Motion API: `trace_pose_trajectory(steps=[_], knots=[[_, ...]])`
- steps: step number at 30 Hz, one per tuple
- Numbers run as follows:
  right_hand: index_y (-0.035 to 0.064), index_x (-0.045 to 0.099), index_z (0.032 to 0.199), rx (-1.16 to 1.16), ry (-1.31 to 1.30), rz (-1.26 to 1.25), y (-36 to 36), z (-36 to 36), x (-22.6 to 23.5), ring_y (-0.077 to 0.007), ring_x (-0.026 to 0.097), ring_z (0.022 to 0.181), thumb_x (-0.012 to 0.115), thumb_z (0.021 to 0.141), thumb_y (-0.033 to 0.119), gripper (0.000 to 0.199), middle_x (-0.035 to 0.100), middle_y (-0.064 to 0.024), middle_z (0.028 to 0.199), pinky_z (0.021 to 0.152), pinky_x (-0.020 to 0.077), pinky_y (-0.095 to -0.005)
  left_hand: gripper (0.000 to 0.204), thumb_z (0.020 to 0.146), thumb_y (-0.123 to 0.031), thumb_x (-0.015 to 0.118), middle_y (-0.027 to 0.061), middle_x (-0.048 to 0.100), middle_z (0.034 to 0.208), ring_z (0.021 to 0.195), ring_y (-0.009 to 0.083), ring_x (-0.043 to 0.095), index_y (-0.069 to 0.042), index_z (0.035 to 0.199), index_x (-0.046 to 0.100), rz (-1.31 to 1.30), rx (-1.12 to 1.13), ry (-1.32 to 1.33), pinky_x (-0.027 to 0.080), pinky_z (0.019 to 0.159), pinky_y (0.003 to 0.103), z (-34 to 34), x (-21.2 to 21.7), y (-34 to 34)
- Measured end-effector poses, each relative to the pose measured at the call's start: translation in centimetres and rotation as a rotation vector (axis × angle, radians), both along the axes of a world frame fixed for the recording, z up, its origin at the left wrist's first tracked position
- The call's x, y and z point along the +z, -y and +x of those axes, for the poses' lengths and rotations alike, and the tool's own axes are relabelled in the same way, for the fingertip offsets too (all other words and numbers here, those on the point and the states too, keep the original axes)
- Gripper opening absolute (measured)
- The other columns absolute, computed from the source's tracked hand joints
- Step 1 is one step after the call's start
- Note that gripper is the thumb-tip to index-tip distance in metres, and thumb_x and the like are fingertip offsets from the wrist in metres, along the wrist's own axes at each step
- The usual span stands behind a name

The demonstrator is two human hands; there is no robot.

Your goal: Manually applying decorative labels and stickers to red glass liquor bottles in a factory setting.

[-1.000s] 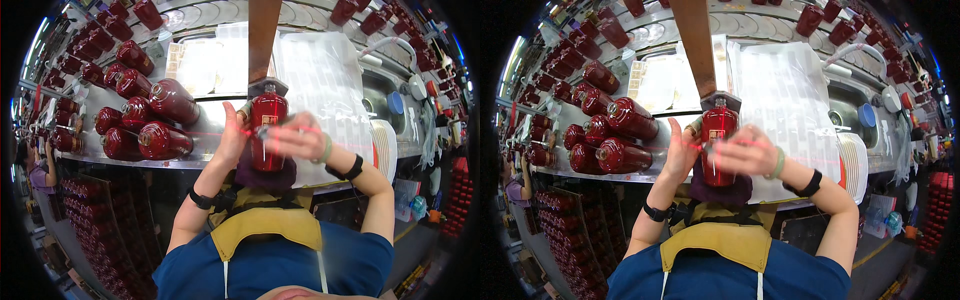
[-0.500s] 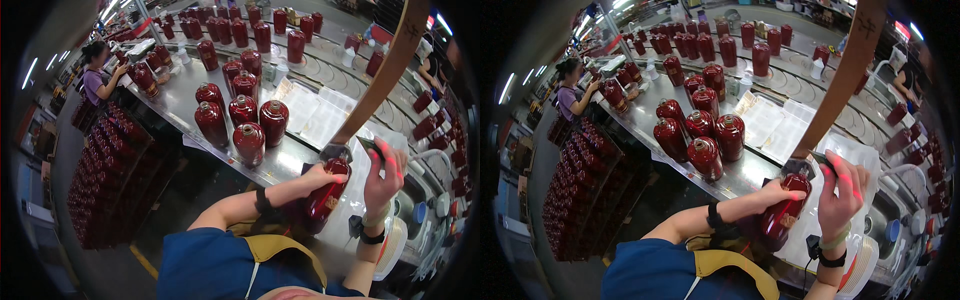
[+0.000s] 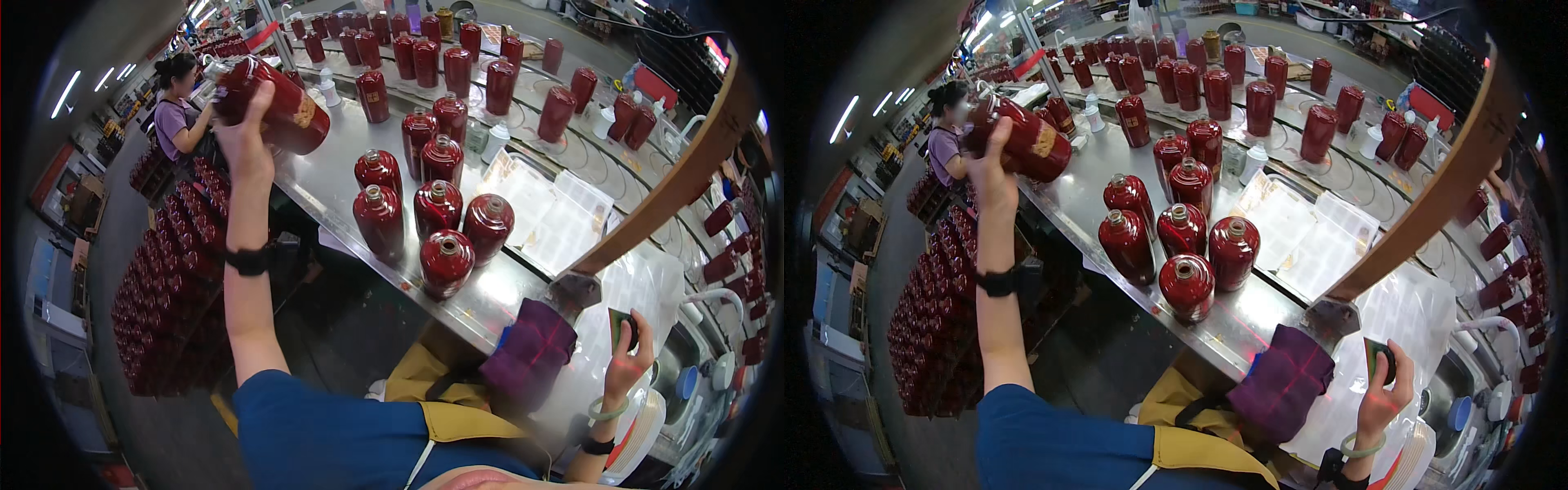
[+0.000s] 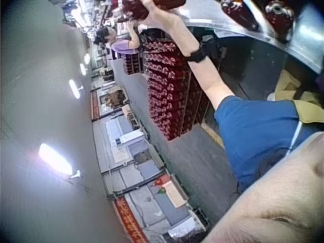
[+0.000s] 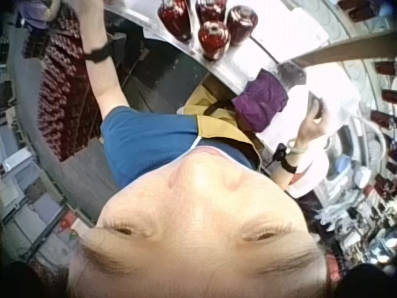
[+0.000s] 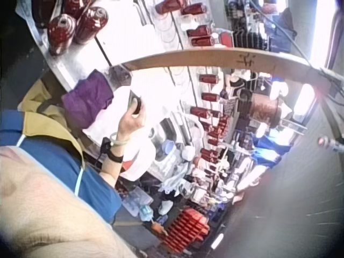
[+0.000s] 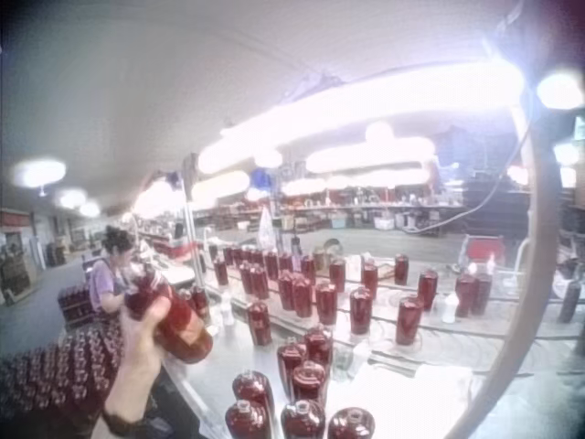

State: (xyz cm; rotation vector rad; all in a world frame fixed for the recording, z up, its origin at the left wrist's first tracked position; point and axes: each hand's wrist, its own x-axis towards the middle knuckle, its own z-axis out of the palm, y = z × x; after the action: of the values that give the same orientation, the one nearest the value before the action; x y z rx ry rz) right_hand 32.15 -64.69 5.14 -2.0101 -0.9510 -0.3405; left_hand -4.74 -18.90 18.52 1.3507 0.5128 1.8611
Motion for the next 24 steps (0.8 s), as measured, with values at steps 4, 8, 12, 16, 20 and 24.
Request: trace_pose_trajectory(steps=[4, 8, 12, 16, 20, 24], knots=[[-0.0016, 0.07, 0.118, -0.057, -0.071, -0.017, -0.1, -1.1, -1.8, -0.0141, 0.06, 0.082, 0.065, 0.099, 0.006, 0.021, 0.071, -0.0077, 0.098, 0.073, 0.047, -0.0287, 0.055, 0.07, -0.006, 0.094, 0.0036, 0.071, 0.108, 0.095, 0.0161, 0.068, -0.005, 0.117, 0.066, -0.068, 0.187, -0.271, 0.055, 0.088, 0.033, 0.0, -9.5, -12.5], [-0.0028, 0.07, 0.115, -0.189, -0.144, -0.102, 0.0, -2.4, -2.4, -0.0232, 0.068, 0.091, 0.066, 0.097, 0.003, 0.02, 0.072, -0.0142, 0.102, 0.083, 0.0522, -0.0339, 0.064, 0.065, -0.007, 0.096, 0.0035, 0.07, 0.108, 0.093, 0.016, 0.068, -0.006, 0.119, 0.063, -0.27, 0.114, -0.269, 0.058, 0.082, 0.034, 4.4, -18.1, -21.1], [-0.0041, 0.069, 0.115, -0.2, -0.121, -0.152, -0.4, -3.8, -3.3, -0.025, 0.069, 0.092, 0.065, 0.096, 0.001, 0.02, 0.072, -0.0151, 0.102, 0.085, 0.053, -0.0352, 0.066, 0.061, -0.013, 0.098, 0.0085, 0.069, 0.106, 0.075, 0.0158, 0.068, -0.001, 0.113, 0.06, -0.327, 0.367, -0.422, 0.056, 0.056, 0.031, 5.2, -23.1, -29.8], [-0.005, 0.069, 0.114, -0.215, -0.181, -0.174, -0.6, -5.2, -3.2, -0.0269, 0.069, 0.092, 0.064, 0.096, 0.001, 0.02, 0.071, -0.016, 0.1, 0.085, 0.053, -0.0363, 0.086, 0.057, -0.034, 0.1, 0.023, 0.069, 0.119, 0.109, 0.0323, 0.069, 0.013, 0.117, 0.061, -0.419, 0.437, -0.466, 0.054, 0.097, 0.043, 8.0, -25.8, -34.2], [-0.0045, 0.068, 0.111, -0.168, -0.243, -0.145, -2.5, -6.1, -3.1, -0.0265, 0.067, 0.094, 0.061, 0.097, 0.001, 0.017, 0.07, -0.0162, 0.101, 0.086, 0.0516, -0.0354, 0.1, 0.054, -0.043, 0.101, 0.0247, 0.068, 0.121, 0.111, 0.0349, 0.068, 0.013, 0.125, 0.057, -0.389, 0.422, -0.55, 0.053, 0.097, 0.043, 9.1, -26.5, -32.5], [-0.0024, 0.064, 0.112, 0.033, -0.198, -0.088, -5.7, -5.6, -1.4, -0.0233, 0.064, 0.093, 0.049, 0.1, -0.003, 0.019, 0.065, -0.0128, 0.101, 0.086, 0.0497, -0.0333, 0.084, 0.072, -0.044, 0.093, 0.0229, 0.065, 0.128, 0.116, 0.0301, 0.065, 0.012, 0.123, 0.059, -0.377, 0.456, -0.664, 0.048, 0.104, 0.037, 7.7, -22.4, -28.0]])
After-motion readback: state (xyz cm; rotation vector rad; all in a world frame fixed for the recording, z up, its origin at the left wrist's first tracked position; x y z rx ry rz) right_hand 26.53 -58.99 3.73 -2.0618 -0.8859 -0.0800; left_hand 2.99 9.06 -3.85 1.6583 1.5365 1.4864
